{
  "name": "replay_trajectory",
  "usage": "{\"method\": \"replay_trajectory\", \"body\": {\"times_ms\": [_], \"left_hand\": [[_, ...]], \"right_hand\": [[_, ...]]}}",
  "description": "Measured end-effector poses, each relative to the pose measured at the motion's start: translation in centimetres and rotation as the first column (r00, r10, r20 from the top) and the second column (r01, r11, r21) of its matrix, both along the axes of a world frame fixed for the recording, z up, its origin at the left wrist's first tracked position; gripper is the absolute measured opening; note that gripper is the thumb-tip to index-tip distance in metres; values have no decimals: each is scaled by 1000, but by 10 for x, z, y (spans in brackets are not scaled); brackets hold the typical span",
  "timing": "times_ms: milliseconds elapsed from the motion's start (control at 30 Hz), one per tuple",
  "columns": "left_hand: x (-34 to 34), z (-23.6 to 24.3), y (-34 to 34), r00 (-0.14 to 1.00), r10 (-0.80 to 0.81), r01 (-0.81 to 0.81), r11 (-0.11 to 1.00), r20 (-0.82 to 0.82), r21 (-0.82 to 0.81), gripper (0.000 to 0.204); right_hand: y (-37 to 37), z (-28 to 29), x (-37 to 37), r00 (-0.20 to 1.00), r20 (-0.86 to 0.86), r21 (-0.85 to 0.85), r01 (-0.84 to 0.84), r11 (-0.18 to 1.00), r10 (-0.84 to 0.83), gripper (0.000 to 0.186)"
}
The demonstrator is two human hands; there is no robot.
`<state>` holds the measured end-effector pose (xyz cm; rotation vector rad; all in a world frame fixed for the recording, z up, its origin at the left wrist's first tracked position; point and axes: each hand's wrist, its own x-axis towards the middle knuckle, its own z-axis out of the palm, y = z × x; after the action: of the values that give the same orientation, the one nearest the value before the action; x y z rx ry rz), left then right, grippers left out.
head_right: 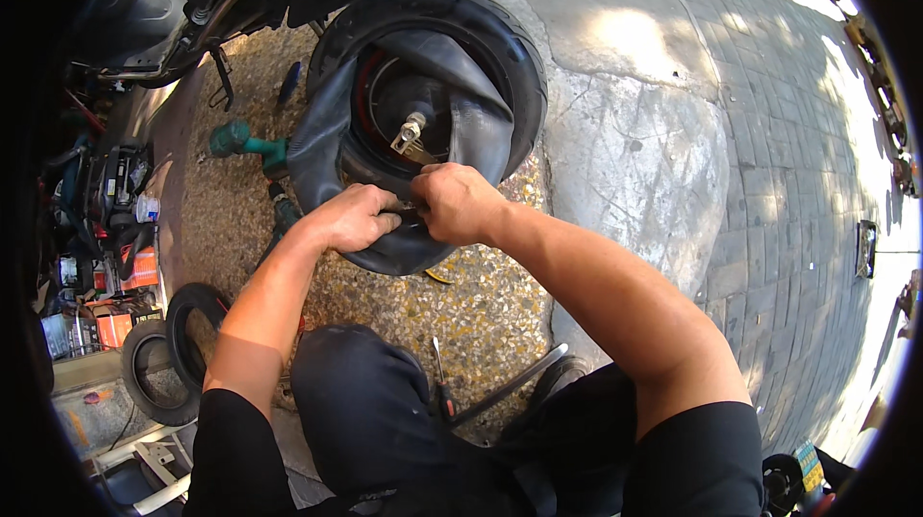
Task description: The person installs a motorcycle tire onto a rim. They place the tire on the rim, insert the inner tube, and work the tire bead onto the rim by hand, using a spray lubricant to ease installation.
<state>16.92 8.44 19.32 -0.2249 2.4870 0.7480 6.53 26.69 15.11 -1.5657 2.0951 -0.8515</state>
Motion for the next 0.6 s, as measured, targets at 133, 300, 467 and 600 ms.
{"method": "replay_trajectory", "body": {"times_ms": [133, 300, 467, 600], "left_hand": [[-9, 3, -2, 998, 11, -11, 1000, 66, 8, 26], [-3, -6, 12, 996, 38, -43, 997, -78, -70, 24], [3, -8, 17, 981, 1, -20, 995, -196, -95, 24], [4, -6, 8, 979, 87, -79, 995, -182, 54, 24]], "right_hand": [[2, 1, 1, 999, 29, -20, 17, 1000, -16, 18], [0, -5, 3, 997, 32, 88, 71, 994, -74, 20], [-8, -16, 9, 991, 71, 139, 103, 985, -114, 16], [-7, -21, 10, 984, 127, -41, 135, 990, -129, 13]]}}
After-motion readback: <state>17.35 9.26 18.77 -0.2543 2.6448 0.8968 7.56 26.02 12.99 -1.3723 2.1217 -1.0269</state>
